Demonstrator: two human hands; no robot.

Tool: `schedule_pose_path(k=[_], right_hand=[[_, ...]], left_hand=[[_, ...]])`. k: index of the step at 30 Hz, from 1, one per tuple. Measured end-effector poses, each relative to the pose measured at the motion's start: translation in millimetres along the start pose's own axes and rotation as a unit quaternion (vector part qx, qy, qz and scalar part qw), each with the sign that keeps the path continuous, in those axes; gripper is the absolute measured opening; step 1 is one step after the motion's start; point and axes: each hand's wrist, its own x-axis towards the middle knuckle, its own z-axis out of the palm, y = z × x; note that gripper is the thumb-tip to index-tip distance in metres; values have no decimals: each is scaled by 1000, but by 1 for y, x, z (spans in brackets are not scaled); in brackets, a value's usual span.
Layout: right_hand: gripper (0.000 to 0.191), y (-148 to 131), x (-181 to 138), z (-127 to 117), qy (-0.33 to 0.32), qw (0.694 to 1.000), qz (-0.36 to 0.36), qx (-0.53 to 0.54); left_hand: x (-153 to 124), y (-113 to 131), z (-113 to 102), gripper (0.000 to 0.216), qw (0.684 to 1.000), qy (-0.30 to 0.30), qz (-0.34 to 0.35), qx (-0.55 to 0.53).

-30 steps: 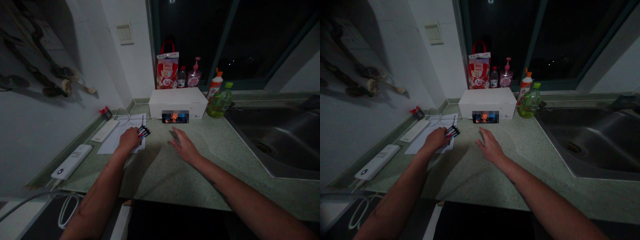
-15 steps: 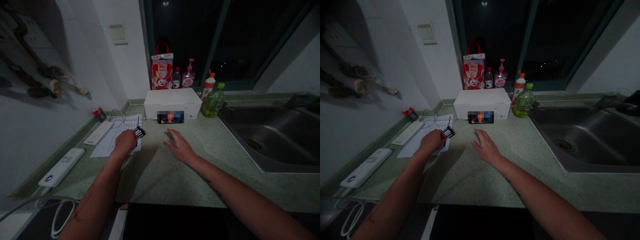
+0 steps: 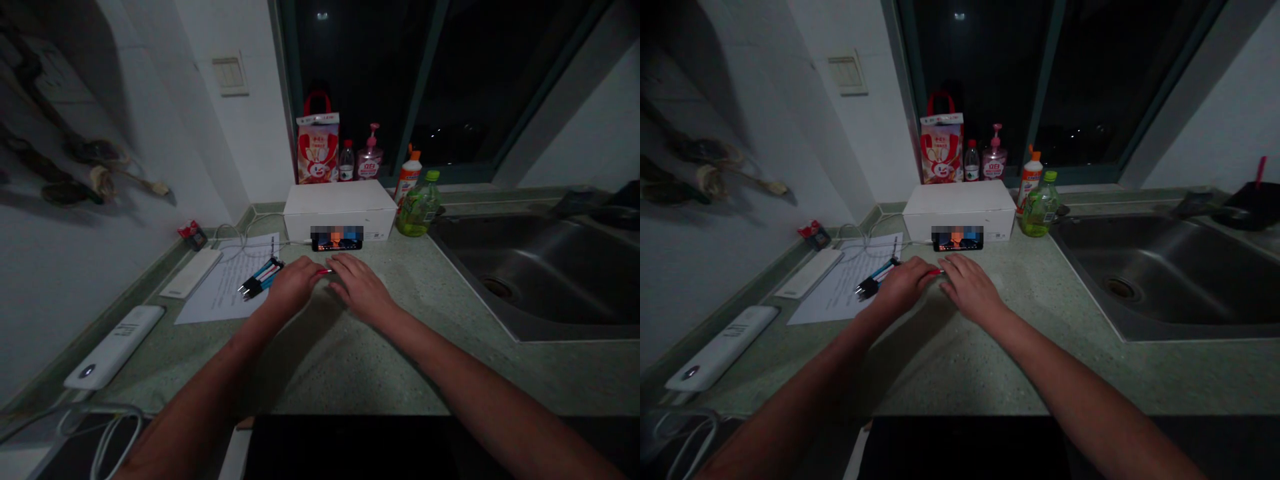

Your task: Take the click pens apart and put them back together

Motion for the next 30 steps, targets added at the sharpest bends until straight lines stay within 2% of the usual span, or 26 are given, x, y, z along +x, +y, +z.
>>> schedule_pose_path(k=[2, 5, 9, 15, 17, 22, 30], right_hand=[[32, 7, 1, -5, -31, 999, 18, -27], [25, 25, -1, -10, -66, 996, 40, -36], [25, 42, -4, -13, -92, 995, 48, -9], [29, 36, -5, -9, -120, 989, 56, 61], [28, 35, -5, -9, -119, 988, 72, 59], [27, 39, -5, -9, -130, 988, 75, 44], [25, 37, -6, -12, -97, 993, 59, 38]], left_hand=[[8, 12, 11, 22, 997, 25, 59, -35], [14, 14, 27, 19, 991, 58, 84, -85], [9, -1, 43, 16, 987, 72, 55, -133], [2, -14, 59, 26, 967, 95, -5, -238], [2, -14, 60, 30, 959, 100, -23, -263], [1, -9, 51, 12, 972, 76, -5, -224], [1, 2, 40, 31, 968, 13, -86, -237]])
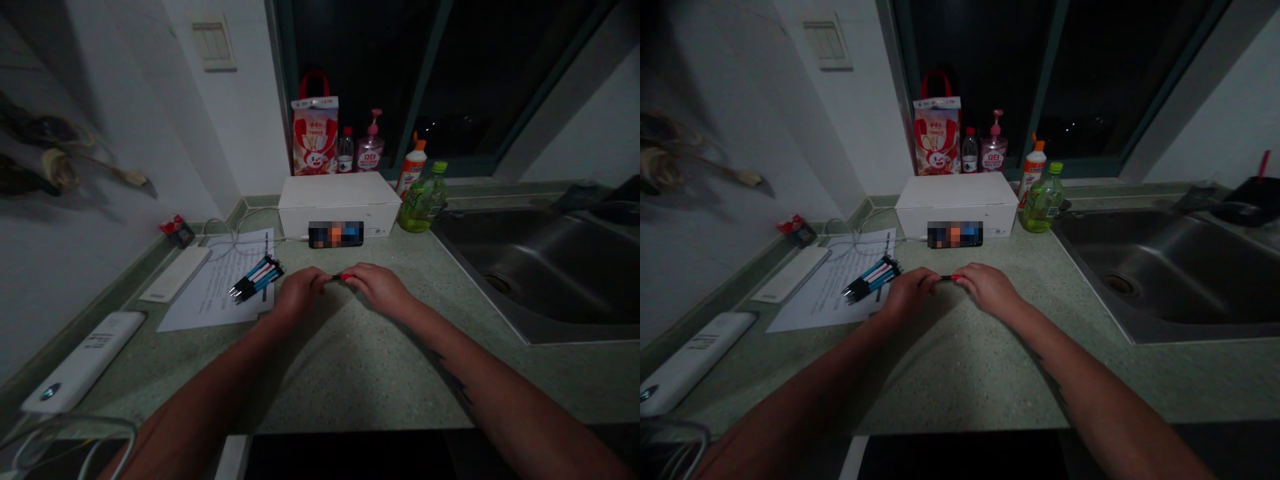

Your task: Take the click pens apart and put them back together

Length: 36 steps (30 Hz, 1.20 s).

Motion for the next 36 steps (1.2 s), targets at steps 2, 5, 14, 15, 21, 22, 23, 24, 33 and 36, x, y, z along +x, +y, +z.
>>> schedule_pose_path(k=[2, 5, 14, 15, 21, 22, 23, 24, 33, 36], right_hand=[[25, 0, 0, 0, 4, 1000, 0, -3], [25, 0, 0, 0, 4, 1000, 4, -1], [25, -2, 1, -3, -8, 990, 45, 131], [23, 0, 2, -4, 11, 987, 55, 152], [37, 17, 8, -2, 149, 917, 172, 327], [40, 17, 9, 0, 162, 897, 185, 367], [41, 16, 9, 2, 172, 877, 197, 404], [43, 13, 9, 5, 176, 858, 206, 436], [41, 5, 7, 10, 149, 865, 194, 438], [37, 11, 6, 9, 177, 895, 191, 363]], left_hand=[[-1, 0, 1, 30, 1000, 8, -1, -1], [-1, -2, 3, 22, 999, 22, 31, -18], [2, -11, 4, 6, 991, 84, 95, -39], [2, -11, 4, 6, 991, 90, 86, -42], [-4, -5, 13, 5, 988, 112, 58, -85], [-5, -3, 16, 5, 988, 109, 60, -93], [-7, -1, 18, 6, 987, 108, 60, -100], [-8, 1, 19, 6, 988, 103, 58, -104], [-7, 2, 25, 9, 993, 60, 29, -96], [-6, 2, 24, 10, 991, 82, 43, -96]])
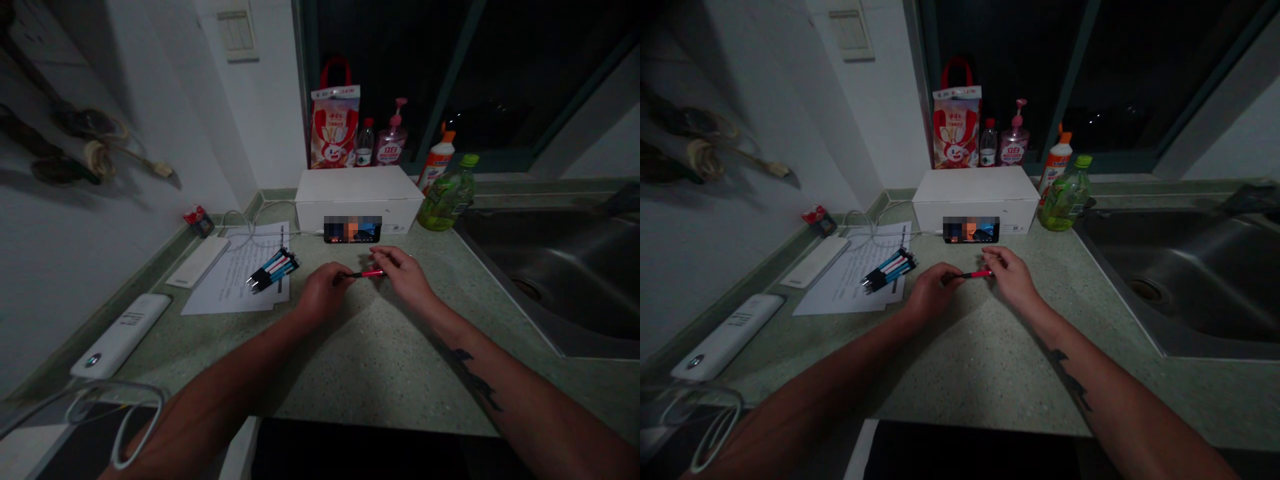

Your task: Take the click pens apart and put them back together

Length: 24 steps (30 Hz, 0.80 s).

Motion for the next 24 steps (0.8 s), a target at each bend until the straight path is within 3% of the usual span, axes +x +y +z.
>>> schedule_pose_path(k=[3, 7, 10, 13, 21, 24], right_hand=[[33, -2, -1, -4, 3, 992, -63, -109], [27, -9, -8, -4, -128, 947, -139, -259], [26, -12, -12, -1, -166, 920, -148, -324], [26, -13, -11, -2, -157, 909, -158, -351], [20, -12, -11, -2, -147, 911, -188, -336], [19, -10, -12, 0, -141, 914, -184, -334]], left_hand=[[3, -2, -4, 10, 1000, 30, 10, -2], [6, -4, -10, 9, 999, 37, -2, -2], [5, -2, -13, 14, 999, 5, -44, -14], [4, 3, -14, 17, 996, -28, -87, -14], [7, 5, -16, 39, 989, -67, -114, 68], [6, 3, -14, 27, 991, -64, -112, 48]])
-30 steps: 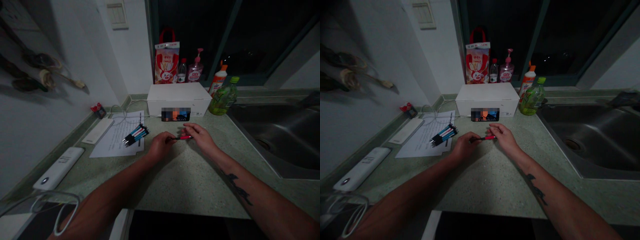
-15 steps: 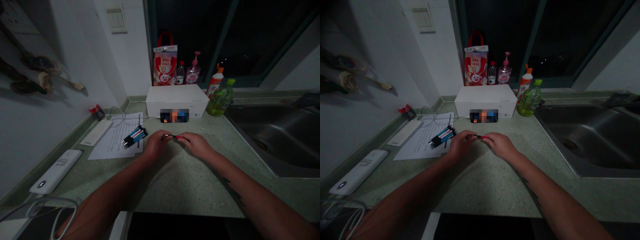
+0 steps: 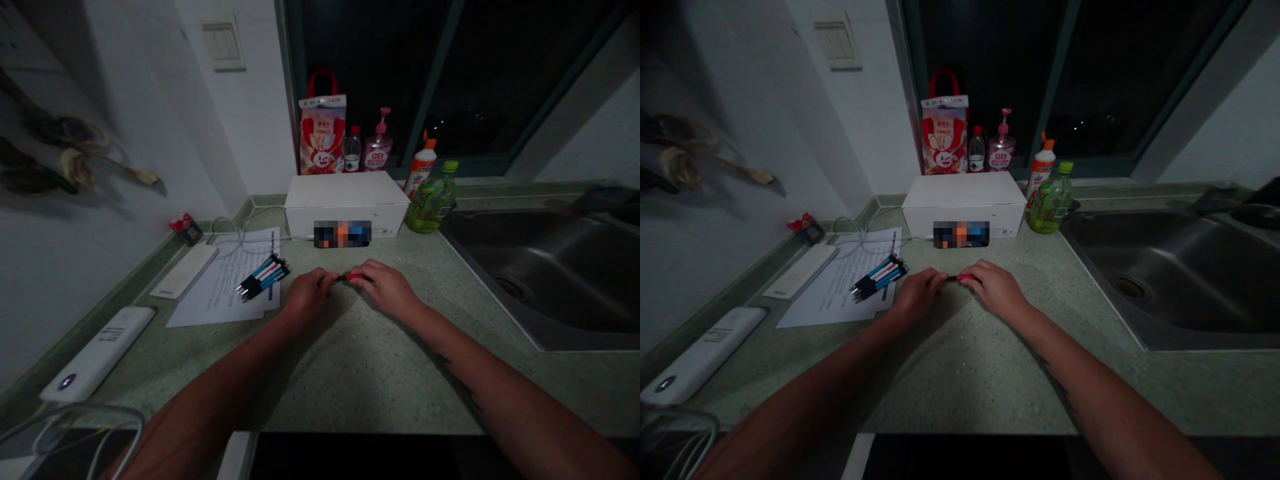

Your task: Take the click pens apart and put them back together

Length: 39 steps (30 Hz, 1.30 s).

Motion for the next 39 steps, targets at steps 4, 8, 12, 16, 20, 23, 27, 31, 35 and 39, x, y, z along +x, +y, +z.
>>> schedule_pose_path(k=[4, 8, 12, 16, 20, 23, 27, 31, 35, 39], right_hand=[[19, 0, 0, 1, 0, 1000, 2, -1], [18, -2, 0, -2, -2, 1000, 0, 8], [17, -6, 0, -4, -10, 1000, 1, 8], [15, -9, 0, -4, -19, 1000, -3, 5], [14, -10, -1, -2, -21, 1000, -7, -3], [15, -10, -1, 1, -34, 999, 0, -4], [24, -8, 0, 3, -59, 998, 0, -5], [27, -6, 2, 1, -36, 999, 0, 10], [23, -5, 3, -1, -23, 998, 1, 51], [22, -6, 2, 1, -43, 998, 18, 51]], left_hand=[[-2, 0, 3, 11, 999, 14, 36, -33], [-2, -1, 4, 21, 999, -1, 44, -6], [0, -3, 5, 8, 997, 22, 69, -33], [1, -4, 5, 23, 997, 2, 72, 8], [0, -4, 5, 8, 996, 3, 83, -18], [-2, -3, 5, 10, 993, -9, 116, 15], [-2, -3, 5, 11, 988, 15, 149, 38], [-1, -6, 7, 9, 986, 15, 158, 44], [-1, -9, 8, 11, 981, 33, 188, 26], [-1, -9, 7, 12, 981, 46, 190, 18]])
